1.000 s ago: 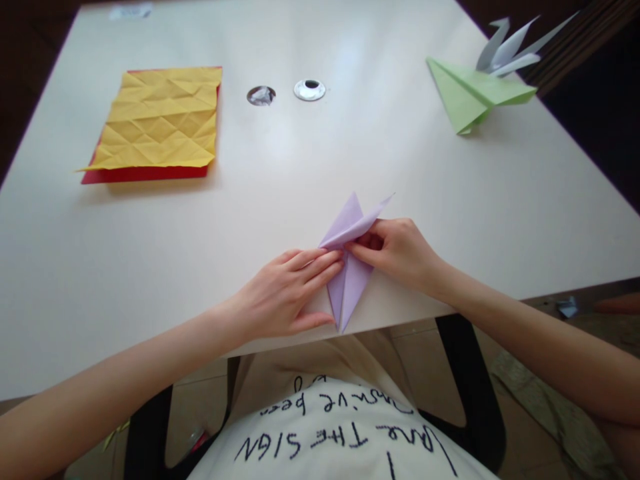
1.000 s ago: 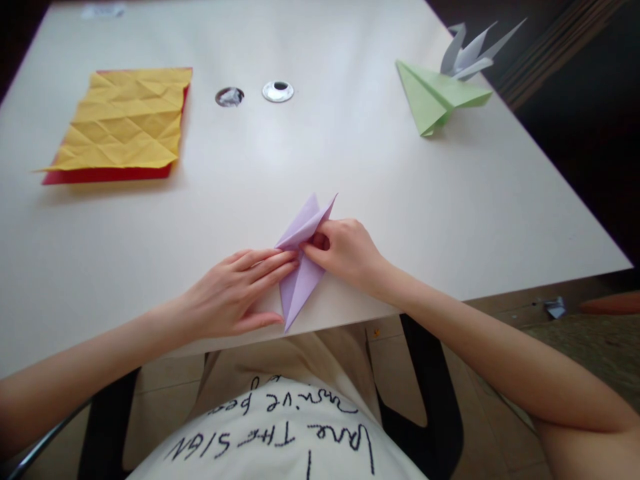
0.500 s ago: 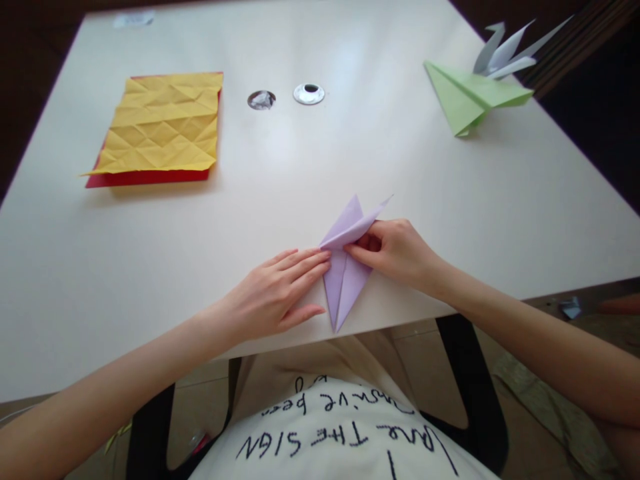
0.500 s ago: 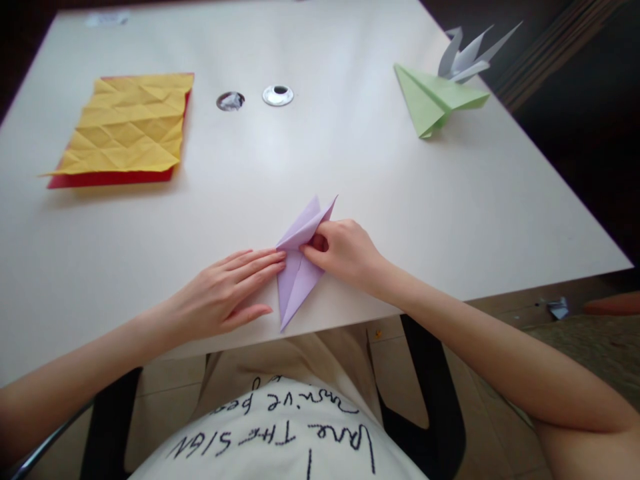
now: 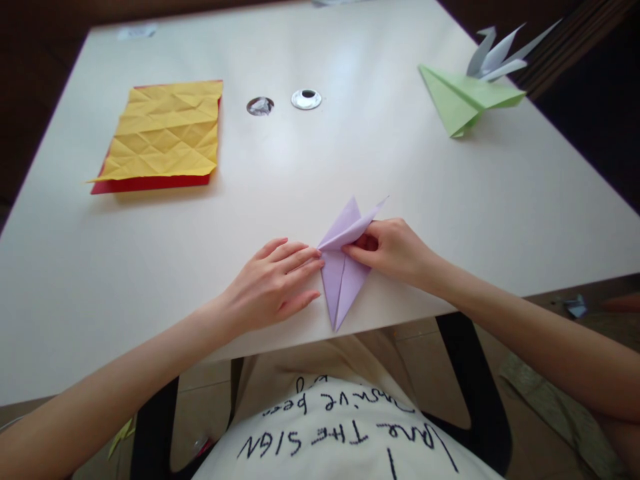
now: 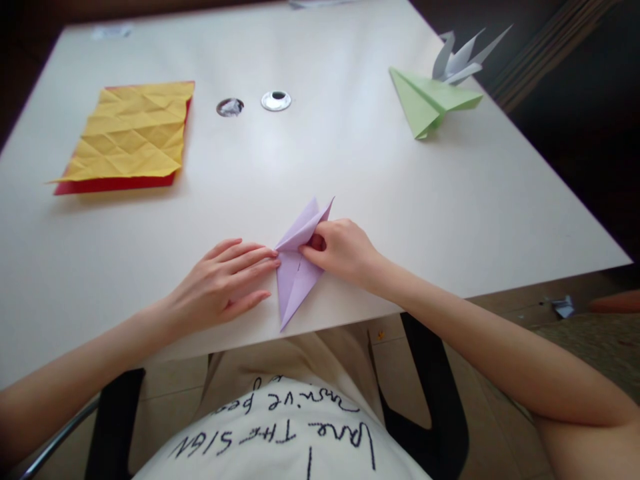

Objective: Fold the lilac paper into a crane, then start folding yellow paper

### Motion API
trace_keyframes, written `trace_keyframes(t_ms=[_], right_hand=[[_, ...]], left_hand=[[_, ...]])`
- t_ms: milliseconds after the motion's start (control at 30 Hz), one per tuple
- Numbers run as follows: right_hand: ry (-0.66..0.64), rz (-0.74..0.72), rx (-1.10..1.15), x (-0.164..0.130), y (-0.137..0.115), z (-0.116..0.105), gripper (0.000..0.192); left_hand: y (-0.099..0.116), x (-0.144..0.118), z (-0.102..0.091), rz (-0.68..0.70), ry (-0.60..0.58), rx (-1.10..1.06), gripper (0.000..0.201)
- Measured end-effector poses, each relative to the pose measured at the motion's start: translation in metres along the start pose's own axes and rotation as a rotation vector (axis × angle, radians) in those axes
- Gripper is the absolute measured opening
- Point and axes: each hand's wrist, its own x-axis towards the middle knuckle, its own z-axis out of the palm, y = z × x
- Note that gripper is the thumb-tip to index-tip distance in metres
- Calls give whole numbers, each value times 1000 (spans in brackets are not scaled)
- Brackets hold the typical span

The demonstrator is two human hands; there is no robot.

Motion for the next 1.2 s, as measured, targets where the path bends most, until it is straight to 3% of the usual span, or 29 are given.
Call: trace_keyframes(t_ms=[367,633,800,900,1033,1200], right_hand=[[-13,12,2,1,1,0,19],[-16,27,7,2,0,0,22],[-21,25,7,1,1,0,24],[-27,-15,23,-1,2,1,21],[-25,-161,21,-6,3,4,16],[32,-202,52,-18,1,6,6]], left_hand=[[11,4,3,93,67,196,45],[8,-2,1,142,60,121,40],[-1,11,2,-30,181,-145,11],[-7,29,9,-133,254,-294,22],[-12,42,17,-203,128,-470,39],[-12,42,12,-290,33,-528,35]])
